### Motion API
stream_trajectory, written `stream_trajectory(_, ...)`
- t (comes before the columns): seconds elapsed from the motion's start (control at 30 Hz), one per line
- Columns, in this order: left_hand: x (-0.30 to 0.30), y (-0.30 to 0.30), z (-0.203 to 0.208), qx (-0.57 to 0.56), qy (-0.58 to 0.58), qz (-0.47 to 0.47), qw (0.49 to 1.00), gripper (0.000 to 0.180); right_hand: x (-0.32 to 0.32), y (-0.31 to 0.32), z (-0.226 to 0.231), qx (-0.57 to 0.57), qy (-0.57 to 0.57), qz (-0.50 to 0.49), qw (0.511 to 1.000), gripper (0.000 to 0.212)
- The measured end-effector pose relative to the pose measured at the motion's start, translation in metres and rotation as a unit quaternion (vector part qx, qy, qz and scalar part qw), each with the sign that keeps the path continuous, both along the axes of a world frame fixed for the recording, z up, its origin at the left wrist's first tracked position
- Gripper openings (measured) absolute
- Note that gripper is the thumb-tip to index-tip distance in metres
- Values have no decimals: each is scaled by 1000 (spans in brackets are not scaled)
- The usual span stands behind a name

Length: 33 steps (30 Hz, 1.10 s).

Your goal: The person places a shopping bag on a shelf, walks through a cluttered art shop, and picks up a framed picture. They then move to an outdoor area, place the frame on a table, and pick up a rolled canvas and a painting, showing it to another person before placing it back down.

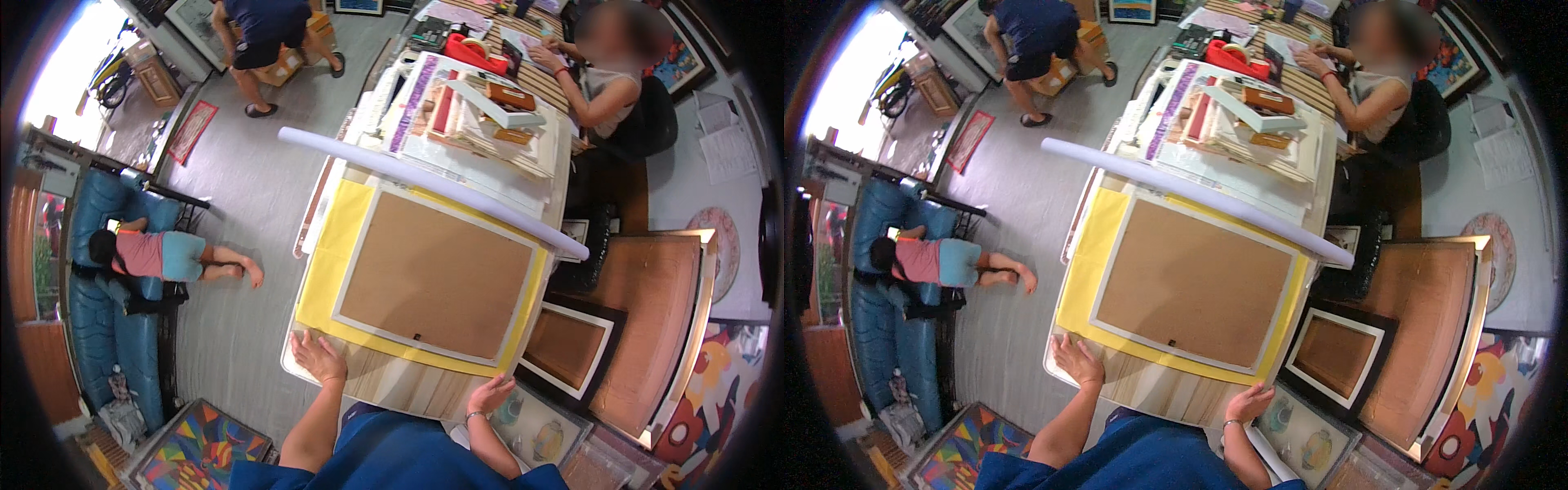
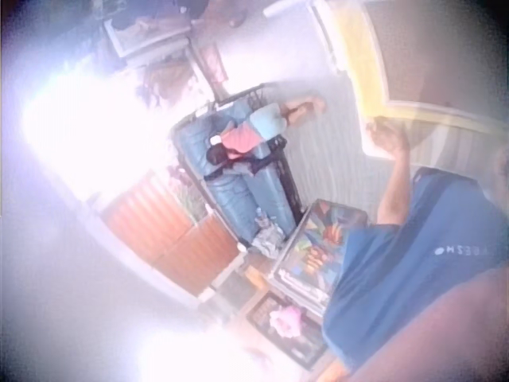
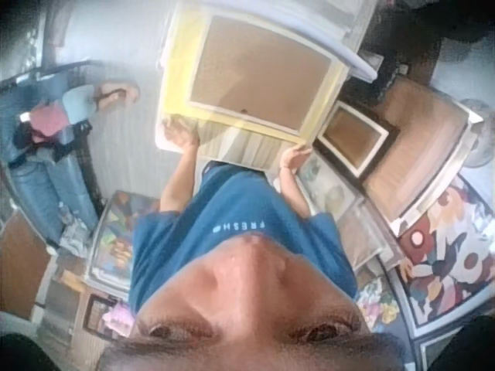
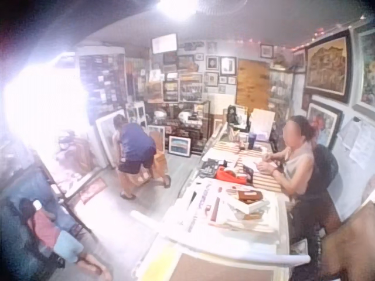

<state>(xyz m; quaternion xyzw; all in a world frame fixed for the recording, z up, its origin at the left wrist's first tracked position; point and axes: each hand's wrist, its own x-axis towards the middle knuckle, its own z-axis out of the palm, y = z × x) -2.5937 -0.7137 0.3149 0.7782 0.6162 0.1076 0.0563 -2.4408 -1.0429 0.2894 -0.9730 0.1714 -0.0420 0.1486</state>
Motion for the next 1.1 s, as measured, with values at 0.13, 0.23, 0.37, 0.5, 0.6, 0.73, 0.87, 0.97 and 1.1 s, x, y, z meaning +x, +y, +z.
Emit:
stream_trajectory(0.13, 0, 0, 0, -4, -6, 3, 1000, 40, 1, 7, 12, 51, 28, -22, 998, 51)
stream_trajectory(0.23, -5, 0, 2, 6, -20, 5, 1000, 39, 1, 5, 8, 45, 11, -14, 999, 50)
stream_trajectory(0.37, -15, 3, -1, 2, -53, 6, 999, 42, -8, 0, -2, 18, -17, -12, 1000, 52)
stream_trajectory(0.5, -21, 7, 6, -3, -88, 7, 996, 42, -15, 1, 12, 30, 33, -17, 999, 57)
stream_trajectory(0.6, -30, 6, 6, 6, -115, 13, 993, 44, -29, 1, 25, -74, 77, -8, 994, 58)
stream_trajectory(0.73, -53, 8, 8, -29, -191, -15, 981, 48, -76, 14, 42, -96, -47, 23, 994, 49)
stream_trajectory(0.87, -118, 21, 38, -143, -292, -135, 936, 50, -160, 22, 44, -110, -139, 197, 964, 40)
stream_trajectory(0.97, -205, 37, 46, -114, -311, -200, 922, 45, -244, 79, 71, -51, -97, 244, 964, 35)
stream_trajectory(1.1, -360, 67, -14, -241, -258, -162, 921, 41, -316, 151, 88, 73, -140, 445, 882, 33)
